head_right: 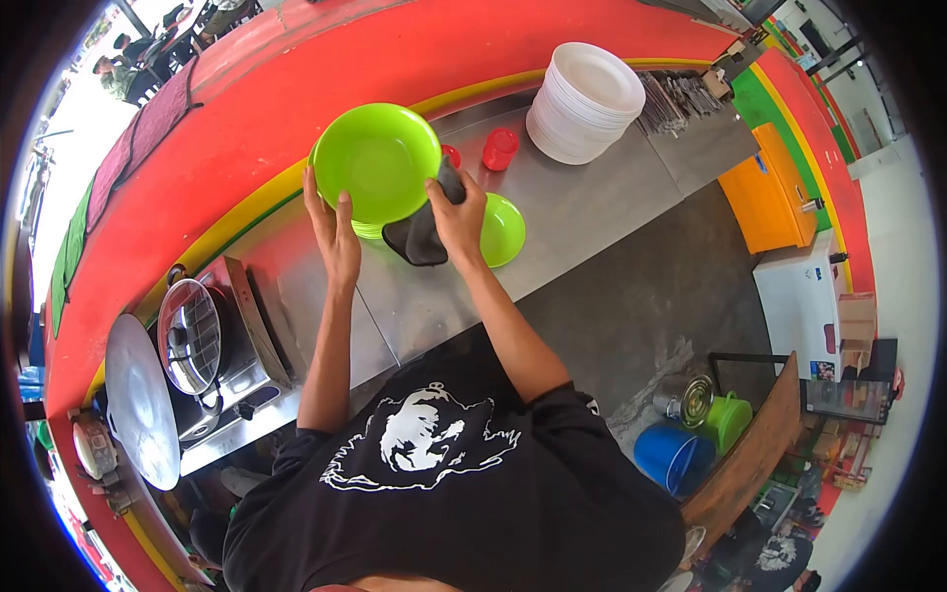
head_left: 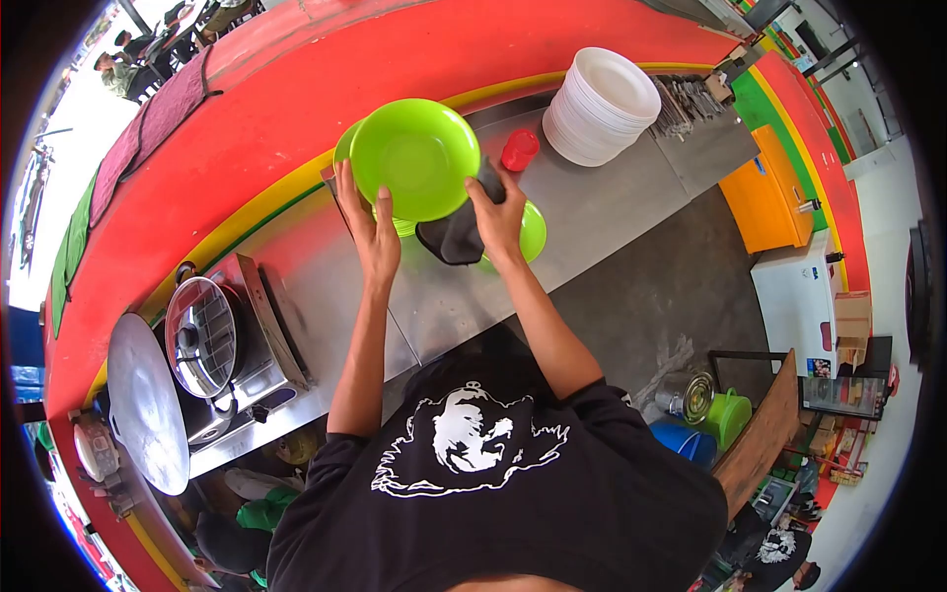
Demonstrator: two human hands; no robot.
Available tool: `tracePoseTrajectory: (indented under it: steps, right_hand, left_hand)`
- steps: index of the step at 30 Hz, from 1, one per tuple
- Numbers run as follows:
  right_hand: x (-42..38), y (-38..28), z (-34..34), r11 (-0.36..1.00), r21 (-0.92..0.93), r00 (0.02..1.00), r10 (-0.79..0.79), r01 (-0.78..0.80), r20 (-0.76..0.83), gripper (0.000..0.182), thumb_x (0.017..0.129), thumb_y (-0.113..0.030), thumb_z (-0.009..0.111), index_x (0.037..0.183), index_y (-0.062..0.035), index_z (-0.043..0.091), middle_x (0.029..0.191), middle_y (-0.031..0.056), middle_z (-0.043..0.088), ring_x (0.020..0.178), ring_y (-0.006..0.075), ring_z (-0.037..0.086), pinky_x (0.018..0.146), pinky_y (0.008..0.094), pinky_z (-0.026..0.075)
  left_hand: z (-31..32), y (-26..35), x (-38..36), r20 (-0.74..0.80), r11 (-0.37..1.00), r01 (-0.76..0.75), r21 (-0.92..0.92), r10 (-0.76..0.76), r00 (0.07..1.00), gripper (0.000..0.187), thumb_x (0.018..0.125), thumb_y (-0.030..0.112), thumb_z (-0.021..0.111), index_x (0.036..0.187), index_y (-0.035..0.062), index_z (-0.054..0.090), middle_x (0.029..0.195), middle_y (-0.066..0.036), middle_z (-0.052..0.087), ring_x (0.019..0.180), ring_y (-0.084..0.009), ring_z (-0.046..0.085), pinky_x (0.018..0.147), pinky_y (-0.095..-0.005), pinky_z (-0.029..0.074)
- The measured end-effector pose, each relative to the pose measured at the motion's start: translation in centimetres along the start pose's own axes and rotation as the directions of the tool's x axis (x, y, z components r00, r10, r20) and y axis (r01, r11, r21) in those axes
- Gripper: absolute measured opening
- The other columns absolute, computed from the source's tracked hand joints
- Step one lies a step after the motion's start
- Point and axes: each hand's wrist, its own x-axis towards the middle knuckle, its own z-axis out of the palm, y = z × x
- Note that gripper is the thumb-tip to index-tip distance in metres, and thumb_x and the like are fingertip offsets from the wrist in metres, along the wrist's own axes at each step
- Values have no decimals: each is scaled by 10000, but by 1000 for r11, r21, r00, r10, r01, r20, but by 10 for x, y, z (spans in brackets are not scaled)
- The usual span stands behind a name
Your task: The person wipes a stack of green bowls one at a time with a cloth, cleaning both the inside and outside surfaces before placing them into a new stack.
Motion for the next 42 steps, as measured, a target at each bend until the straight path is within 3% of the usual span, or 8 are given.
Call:
tracePoseTrajectory:
  steps: [5,15,19,22,26,30,38,42]
  right_hand:
    - [-60,13,-52,987,-6,987,161,-161,15,190,866,-119,737,948,37,667,746,-10,606,652,51,502,594,257,412]
    - [-116,38,-125,652,392,719,695,-649,34,329,979,-225,659,1177,37,657,1048,65,710,905,127,671,826,275,530]
    - [-93,11,-122,844,355,907,422,-401,22,396,1016,-248,607,1283,45,602,1171,83,688,1024,127,647,898,284,510]
    - [-89,-10,-105,973,-135,945,215,-186,246,443,1030,-266,557,1352,39,558,1280,145,642,1156,212,609,996,337,470]
    - [-90,19,-81,440,-649,739,-51,620,672,508,990,-285,562,1364,57,540,1378,223,570,1315,353,519,1107,432,391]
    - [-115,37,-74,329,-732,754,83,597,652,570,970,-325,543,1335,111,533,1408,274,529,1359,401,463,1133,469,355]
    - [-116,17,-59,868,-471,421,372,159,827,780,944,-278,527,1518,117,177,1556,370,216,1487,439,203,1235,440,194]
    - [-94,35,-31,809,-379,464,152,448,873,880,868,-318,590,1498,150,191,1531,399,237,1463,491,220,1226,459,212]
  left_hand:
    - [9,31,-61,103,811,388,-437,-384,918,604,1083,386,419,1563,65,242,1567,-120,306,1430,-249,316,1169,-399,272]
    - [-6,-35,-139,181,651,673,-352,-658,731,619,1074,509,360,1452,25,438,1345,-100,563,1223,-197,527,1040,-335,423]
    - [-9,-50,-134,247,639,705,-307,-662,707,610,1078,495,364,1437,9,452,1338,-109,569,1210,-194,537,1027,-324,433]
    - [-2,-51,-128,294,644,706,-295,-642,708,590,1083,474,365,1425,4,466,1317,-111,582,1197,-187,544,1024,-319,435]
    - [8,-37,-123,359,655,720,-230,-631,688,573,1090,451,367,1409,-10,489,1272,-119,612,1165,-182,559,1012,-323,439]
    - [14,-30,-125,269,793,606,-58,-573,774,567,1091,433,380,1385,-32,515,1245,-136,633,1146,-190,566,998,-330,442]
    - [11,-53,-131,217,760,649,-31,-629,747,540,1086,418,414,1346,-36,549,1203,-127,647,1109,-183,574,973,-325,454]
    - [8,-44,-110,200,733,655,-184,-624,755,512,1084,416,426,1250,-37,595,1088,-82,654,1003,-136,561,902,-291,472]
